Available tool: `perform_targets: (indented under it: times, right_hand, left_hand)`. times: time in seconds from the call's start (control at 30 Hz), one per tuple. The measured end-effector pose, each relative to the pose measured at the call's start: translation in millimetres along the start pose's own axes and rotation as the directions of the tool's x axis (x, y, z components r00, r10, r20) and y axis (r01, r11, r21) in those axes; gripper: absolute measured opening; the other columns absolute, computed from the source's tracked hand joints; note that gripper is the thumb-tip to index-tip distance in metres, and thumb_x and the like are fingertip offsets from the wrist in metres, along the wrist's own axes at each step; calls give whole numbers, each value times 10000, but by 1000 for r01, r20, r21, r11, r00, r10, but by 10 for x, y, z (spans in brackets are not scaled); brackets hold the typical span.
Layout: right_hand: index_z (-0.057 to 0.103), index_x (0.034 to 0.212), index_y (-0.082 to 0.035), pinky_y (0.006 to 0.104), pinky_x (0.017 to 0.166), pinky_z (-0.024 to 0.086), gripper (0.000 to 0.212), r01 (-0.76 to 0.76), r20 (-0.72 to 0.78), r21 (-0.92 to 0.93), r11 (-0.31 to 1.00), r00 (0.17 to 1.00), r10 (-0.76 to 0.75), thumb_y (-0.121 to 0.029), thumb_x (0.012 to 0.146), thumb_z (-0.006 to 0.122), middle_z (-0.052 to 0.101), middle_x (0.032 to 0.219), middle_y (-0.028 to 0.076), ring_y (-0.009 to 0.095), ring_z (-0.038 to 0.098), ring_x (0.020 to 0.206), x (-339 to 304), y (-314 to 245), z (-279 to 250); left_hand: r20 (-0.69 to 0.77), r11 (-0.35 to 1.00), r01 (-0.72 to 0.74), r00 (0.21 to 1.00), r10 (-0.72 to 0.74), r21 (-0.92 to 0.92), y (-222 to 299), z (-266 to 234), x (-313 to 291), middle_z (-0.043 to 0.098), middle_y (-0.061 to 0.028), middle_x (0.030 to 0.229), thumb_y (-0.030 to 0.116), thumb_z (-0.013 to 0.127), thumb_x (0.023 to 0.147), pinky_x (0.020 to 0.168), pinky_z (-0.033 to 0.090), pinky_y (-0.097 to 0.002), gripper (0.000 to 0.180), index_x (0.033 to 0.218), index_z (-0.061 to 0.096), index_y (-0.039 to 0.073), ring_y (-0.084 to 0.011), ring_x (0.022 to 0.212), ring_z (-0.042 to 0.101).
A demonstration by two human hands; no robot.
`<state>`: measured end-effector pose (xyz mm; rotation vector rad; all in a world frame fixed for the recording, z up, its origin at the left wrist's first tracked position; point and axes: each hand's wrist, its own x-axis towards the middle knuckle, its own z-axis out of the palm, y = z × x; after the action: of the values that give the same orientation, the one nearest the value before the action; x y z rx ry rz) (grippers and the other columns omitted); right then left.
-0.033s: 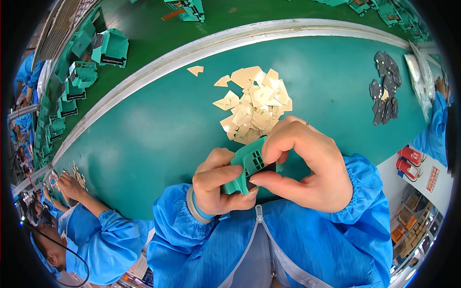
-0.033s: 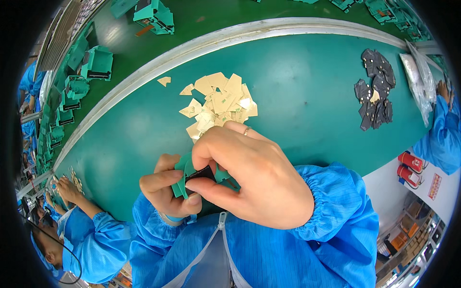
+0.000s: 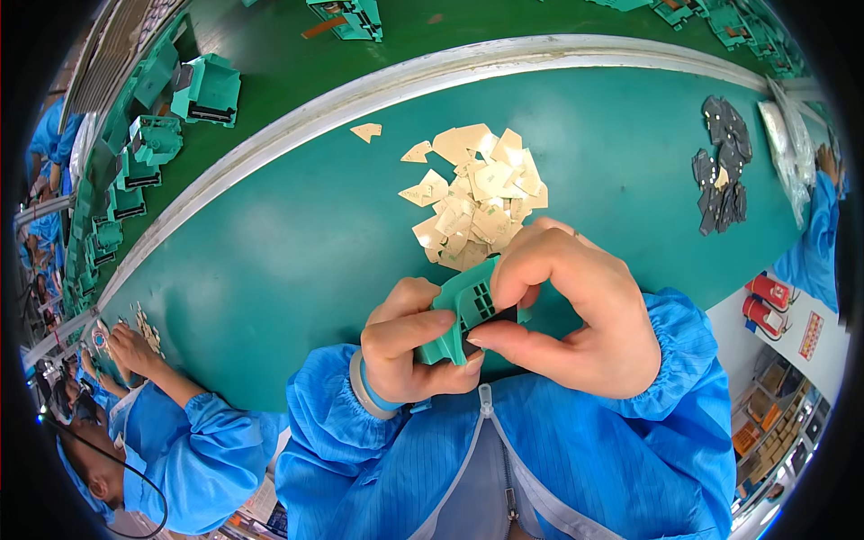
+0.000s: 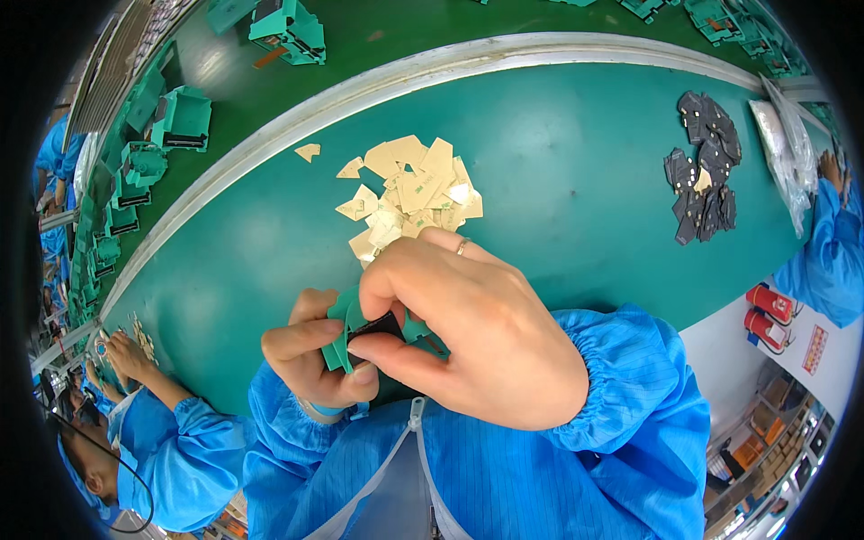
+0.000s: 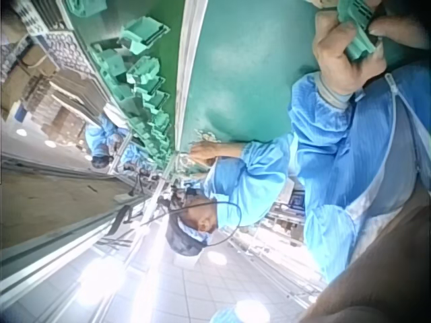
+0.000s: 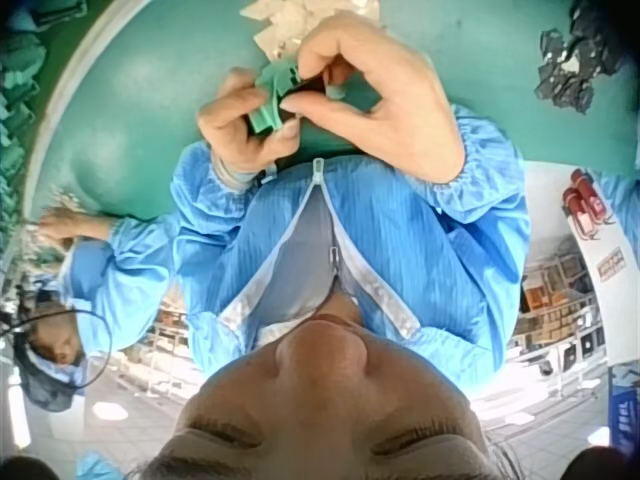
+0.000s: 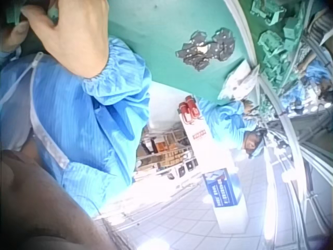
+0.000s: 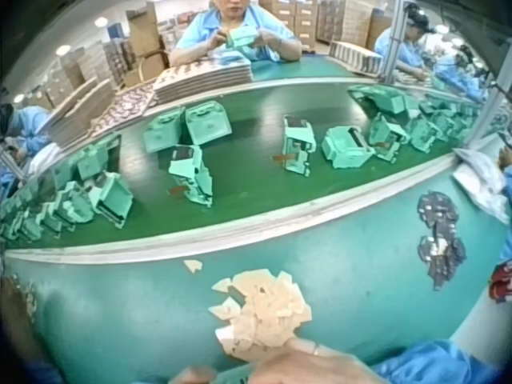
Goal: The person assembles small electronic or mechanical components by hand, fitting plastic housings and internal parts together at a factory workbench.
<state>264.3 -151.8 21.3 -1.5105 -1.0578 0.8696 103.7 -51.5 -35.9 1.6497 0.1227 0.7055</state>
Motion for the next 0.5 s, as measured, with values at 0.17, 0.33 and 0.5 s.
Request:
perform_targets:
  times: [0.17, 0.33, 0.5]
  right_hand:
    - [520, 804, -86, 286, 629, 385, 324, 26, -13, -37, 999, 1000, -26, 5, 612, 765, 556, 734, 23, 162, 499, 636, 20, 34, -11]
    - [520, 800, -87, 288, 615, 387, 330, 61, -23, -67, 996, 998, -63, 3, 603, 768, 559, 735, 30, 170, 510, 629, -3, 36, -21]
    - [530, 807, -75, 292, 592, 397, 316, 73, -28, -113, 991, 997, -76, 4, 605, 760, 558, 735, 37, 174, 516, 625, 11, 14, -28]
  left_hand:
    - [7, 1000, -7, 1000, 7, 26, -55, 19, 28, 547, -192, 922, 102, 787, 661, 585, 446, -321, 511, 1051, 468, 13, -228, 739, 555]
    - [-18, 1000, -2, 1000, 2, -10, -55, 51, 15, 548, -186, 912, 108, 787, 662, 576, 442, -319, 500, 1041, 477, 11, -225, 728, 553]
    - [-31, 1000, 3, 1000, -3, 1, -59, 58, 19, 545, -175, 880, 116, 798, 645, 557, 437, -320, 492, 1016, 493, 12, -220, 700, 544]
